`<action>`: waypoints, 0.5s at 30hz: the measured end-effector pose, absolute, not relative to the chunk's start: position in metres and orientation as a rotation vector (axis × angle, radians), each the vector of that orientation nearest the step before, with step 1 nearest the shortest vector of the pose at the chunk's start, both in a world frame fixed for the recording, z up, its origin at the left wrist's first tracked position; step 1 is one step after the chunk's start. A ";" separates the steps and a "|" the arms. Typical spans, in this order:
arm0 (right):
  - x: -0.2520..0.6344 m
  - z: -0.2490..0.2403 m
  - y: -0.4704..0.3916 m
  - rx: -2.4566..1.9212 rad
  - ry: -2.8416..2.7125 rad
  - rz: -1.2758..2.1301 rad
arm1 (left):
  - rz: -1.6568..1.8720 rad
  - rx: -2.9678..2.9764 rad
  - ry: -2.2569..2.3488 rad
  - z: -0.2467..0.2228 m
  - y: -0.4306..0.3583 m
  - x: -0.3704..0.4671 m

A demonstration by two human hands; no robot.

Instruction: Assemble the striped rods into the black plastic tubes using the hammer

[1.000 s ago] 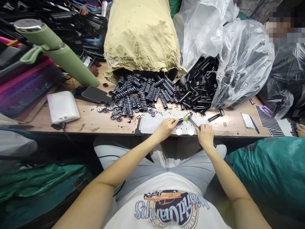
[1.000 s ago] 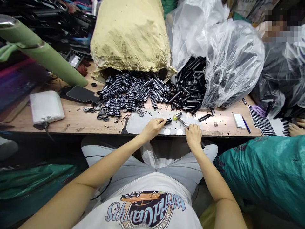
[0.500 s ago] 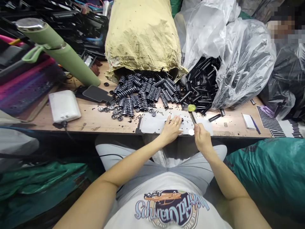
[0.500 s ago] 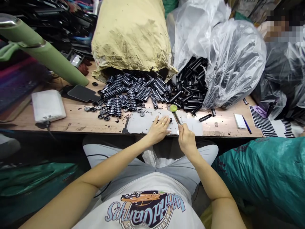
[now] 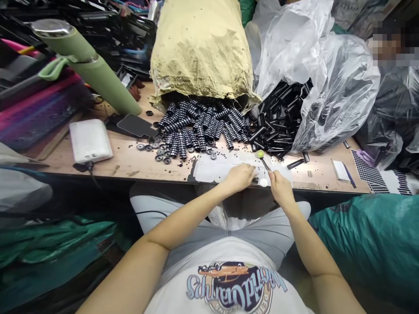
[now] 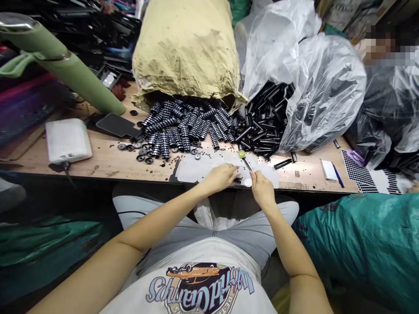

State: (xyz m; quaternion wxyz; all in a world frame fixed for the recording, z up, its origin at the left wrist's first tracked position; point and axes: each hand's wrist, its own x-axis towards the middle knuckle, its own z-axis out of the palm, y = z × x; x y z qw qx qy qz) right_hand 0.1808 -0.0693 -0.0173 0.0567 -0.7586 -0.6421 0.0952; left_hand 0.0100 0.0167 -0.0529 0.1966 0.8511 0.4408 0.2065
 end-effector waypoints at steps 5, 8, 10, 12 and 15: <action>0.203 -0.029 -0.035 -2.143 -1.921 0.136 | 0.904 1.747 1.848 -0.044 0.105 -0.001; 0.189 -0.028 0.026 -1.873 -1.935 0.047 | 0.851 1.661 1.894 -0.046 0.144 -0.001; 0.176 -0.024 0.071 -1.944 -1.938 0.034 | 0.829 1.655 1.891 -0.051 0.152 0.000; 0.169 -0.022 0.108 -2.084 -1.993 0.103 | 0.831 1.670 1.889 -0.057 0.150 -0.004; 0.168 -0.021 0.134 -2.158 -2.034 0.146 | 1.012 1.691 1.700 -0.064 0.140 -0.016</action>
